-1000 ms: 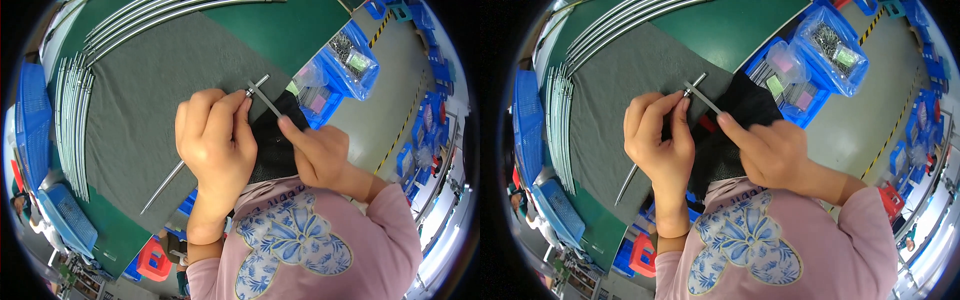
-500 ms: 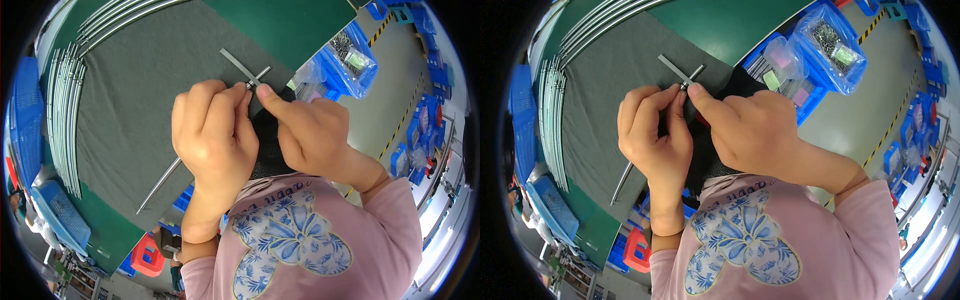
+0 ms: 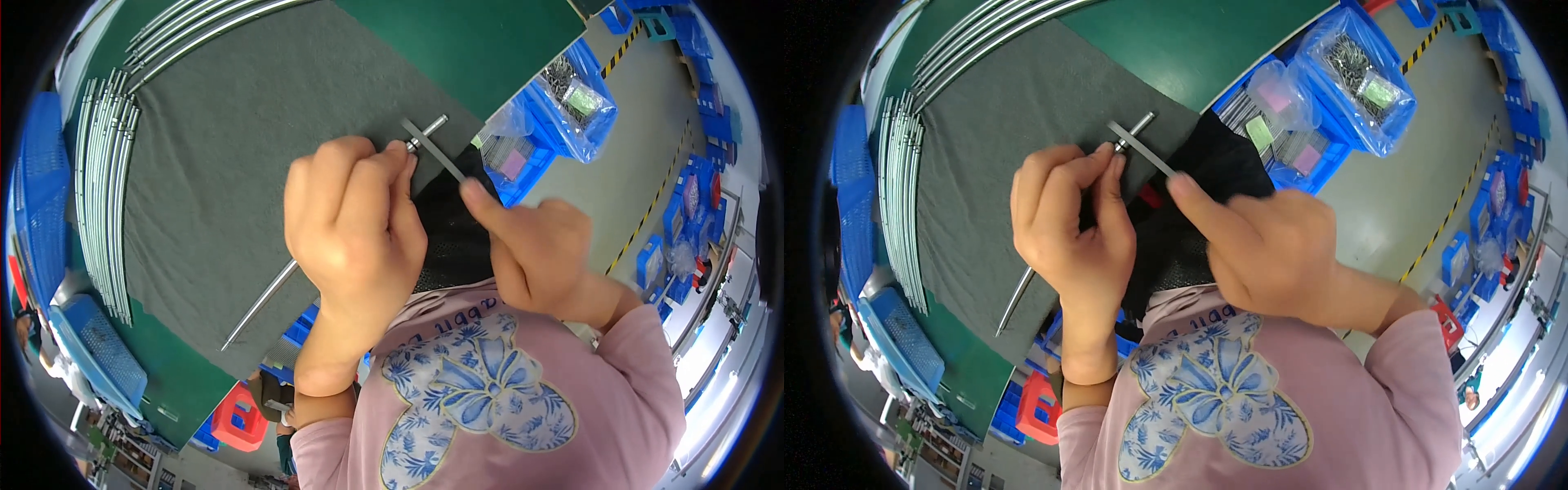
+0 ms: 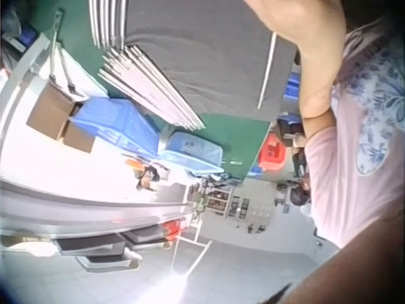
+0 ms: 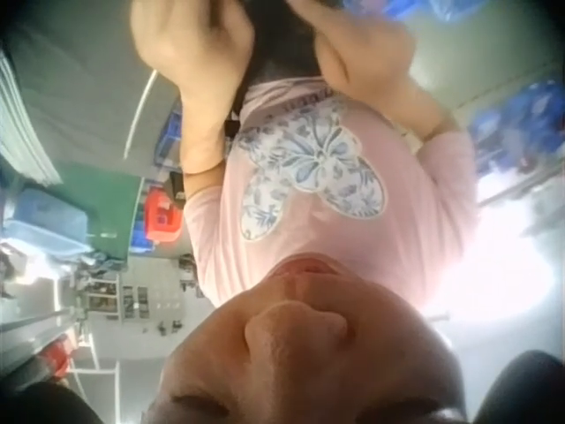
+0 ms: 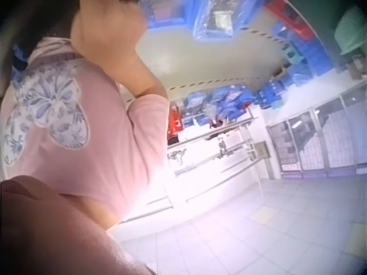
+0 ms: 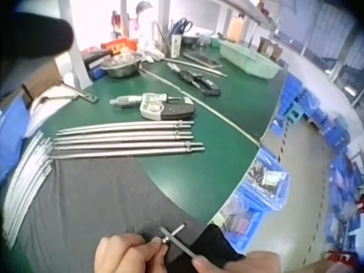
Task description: Using a small metal file to smooth a component attached to a long metal rod on a workbench.
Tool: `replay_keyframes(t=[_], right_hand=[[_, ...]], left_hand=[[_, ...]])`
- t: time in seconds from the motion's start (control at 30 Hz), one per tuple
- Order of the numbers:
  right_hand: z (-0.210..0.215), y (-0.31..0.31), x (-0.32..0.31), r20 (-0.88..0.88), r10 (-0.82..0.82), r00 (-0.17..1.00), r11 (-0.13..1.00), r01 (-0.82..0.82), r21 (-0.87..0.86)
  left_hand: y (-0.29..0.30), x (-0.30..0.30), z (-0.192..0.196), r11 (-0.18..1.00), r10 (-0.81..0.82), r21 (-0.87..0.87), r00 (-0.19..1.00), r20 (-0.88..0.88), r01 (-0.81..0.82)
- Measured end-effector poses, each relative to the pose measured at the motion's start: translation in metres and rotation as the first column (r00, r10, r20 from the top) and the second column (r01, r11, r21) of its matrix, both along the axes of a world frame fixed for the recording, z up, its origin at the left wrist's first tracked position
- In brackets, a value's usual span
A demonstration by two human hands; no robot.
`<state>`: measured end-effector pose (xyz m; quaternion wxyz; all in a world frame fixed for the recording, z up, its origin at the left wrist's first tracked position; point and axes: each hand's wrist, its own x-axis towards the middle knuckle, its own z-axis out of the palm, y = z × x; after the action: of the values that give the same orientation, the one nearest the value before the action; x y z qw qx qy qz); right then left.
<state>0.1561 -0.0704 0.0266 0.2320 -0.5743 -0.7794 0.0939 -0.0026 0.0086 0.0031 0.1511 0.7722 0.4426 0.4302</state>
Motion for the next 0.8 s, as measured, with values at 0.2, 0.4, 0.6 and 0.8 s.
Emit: replay_keyframes(t=[0.2, 0.4, 0.6, 0.8], right_hand=[[0.012, 0.002, -0.010, 0.042, -0.009, 0.999, 0.997, 0.012, -0.076], [0.016, 0.022, -0.004, -0.013, 0.042, 0.999, 0.997, -0.043, -0.058], [0.020, 0.004, 0.002, -0.002, 0.025, 1.000, 0.993, -0.025, -0.111], [0.010, -0.001, -0.006, -0.016, -0.009, 1.000, 0.997, 0.008, -0.079]], left_hand=[[0.000, -0.003, 0.001, 1.000, -0.007, -0.005, 1.000, 0.013, 0.008], [0.001, 0.000, 0.001, 1.000, -0.008, 0.014, 1.000, 0.007, 0.008], [0.000, 0.001, 0.002, 1.000, -0.010, 0.010, 1.000, -0.014, 0.010], [0.001, 0.000, 0.000, 1.000, 0.001, 0.025, 1.000, 0.014, -0.001]])
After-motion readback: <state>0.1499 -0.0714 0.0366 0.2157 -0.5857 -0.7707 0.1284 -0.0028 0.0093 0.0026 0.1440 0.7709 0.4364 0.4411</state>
